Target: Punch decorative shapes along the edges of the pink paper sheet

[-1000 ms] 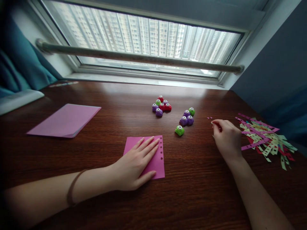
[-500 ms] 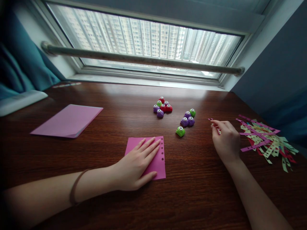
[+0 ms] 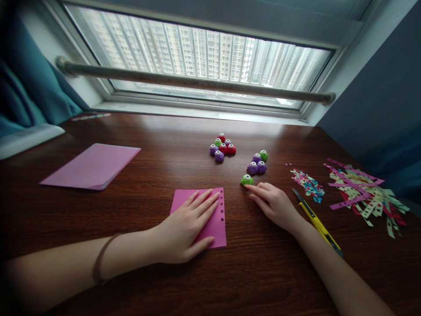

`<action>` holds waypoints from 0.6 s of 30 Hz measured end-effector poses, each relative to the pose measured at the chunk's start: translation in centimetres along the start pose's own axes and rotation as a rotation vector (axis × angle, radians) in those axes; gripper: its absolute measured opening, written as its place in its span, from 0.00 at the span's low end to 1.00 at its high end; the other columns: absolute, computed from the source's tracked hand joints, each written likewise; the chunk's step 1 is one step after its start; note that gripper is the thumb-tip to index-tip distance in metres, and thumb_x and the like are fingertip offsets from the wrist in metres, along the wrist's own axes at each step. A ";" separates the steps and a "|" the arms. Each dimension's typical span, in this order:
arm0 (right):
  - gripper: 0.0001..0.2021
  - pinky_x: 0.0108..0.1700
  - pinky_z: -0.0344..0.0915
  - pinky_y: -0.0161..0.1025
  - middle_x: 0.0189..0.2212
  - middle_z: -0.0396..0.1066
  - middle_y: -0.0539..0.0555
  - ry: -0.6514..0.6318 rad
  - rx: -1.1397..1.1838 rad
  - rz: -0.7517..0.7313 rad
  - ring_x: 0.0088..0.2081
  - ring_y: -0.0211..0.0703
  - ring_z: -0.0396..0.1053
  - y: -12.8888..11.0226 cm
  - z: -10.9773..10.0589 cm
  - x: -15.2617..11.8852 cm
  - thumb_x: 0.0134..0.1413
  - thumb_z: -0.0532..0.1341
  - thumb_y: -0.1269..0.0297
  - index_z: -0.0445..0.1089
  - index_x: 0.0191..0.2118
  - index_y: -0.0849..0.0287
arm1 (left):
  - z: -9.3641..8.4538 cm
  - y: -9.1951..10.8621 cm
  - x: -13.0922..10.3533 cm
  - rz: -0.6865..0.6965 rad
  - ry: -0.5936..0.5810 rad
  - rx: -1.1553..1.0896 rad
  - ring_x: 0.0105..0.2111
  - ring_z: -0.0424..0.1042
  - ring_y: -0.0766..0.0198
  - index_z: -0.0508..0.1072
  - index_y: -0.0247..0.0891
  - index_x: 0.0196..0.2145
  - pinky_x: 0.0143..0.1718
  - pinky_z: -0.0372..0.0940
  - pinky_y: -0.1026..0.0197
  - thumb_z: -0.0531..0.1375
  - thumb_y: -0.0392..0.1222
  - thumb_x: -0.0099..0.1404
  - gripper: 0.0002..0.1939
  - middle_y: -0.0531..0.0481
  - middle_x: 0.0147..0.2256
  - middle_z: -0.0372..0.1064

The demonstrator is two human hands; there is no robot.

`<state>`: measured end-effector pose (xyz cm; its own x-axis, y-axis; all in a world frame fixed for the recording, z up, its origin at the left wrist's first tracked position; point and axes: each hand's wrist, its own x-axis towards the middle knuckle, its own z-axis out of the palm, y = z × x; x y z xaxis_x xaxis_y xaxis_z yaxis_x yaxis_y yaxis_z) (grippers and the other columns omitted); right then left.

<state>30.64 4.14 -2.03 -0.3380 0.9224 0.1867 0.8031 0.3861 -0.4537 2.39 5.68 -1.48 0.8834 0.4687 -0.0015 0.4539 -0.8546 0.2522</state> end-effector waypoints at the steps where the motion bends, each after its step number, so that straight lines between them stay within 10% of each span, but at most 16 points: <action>1: 0.17 0.39 0.63 0.36 0.36 0.65 0.54 -0.009 -0.038 0.011 0.37 0.40 0.65 0.1 0.2 0.1 0.61 0.49 0.61 0.62 0.53 0.55 | 0.0 0.0 0.0 0.000 0.001 0.000 0.62 0.33 0.45 0.40 0.27 0.62 0.61 0.37 0.44 0.50 0.52 0.62 0.39 0.35 0.63 0.33; 12: 0.19 0.39 0.65 0.37 0.37 0.65 0.54 0.030 -0.167 0.114 0.37 0.42 0.66 0.3 0.4 0.1 0.61 0.49 0.58 0.59 0.55 0.54 | 0.0 -0.1 0.1 0.007 0.019 -0.010 0.62 0.33 0.44 0.41 0.27 0.62 0.61 0.37 0.44 0.51 0.52 0.62 0.39 0.35 0.63 0.34; 18: 0.14 0.31 0.64 0.36 0.31 0.66 0.53 0.335 -0.134 0.008 0.29 0.39 0.65 -1.1 -1.1 -0.3 0.59 0.53 0.63 0.65 0.49 0.55 | 0.1 -0.1 0.0 0.011 0.042 -0.017 0.62 0.34 0.43 0.41 0.27 0.62 0.60 0.37 0.43 0.51 0.53 0.62 0.39 0.35 0.63 0.35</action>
<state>30.42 3.40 -0.66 -0.1698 0.8669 0.4688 0.8697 0.3555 -0.3424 2.34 5.69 -1.64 0.8822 0.4689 0.0422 0.4422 -0.8559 0.2680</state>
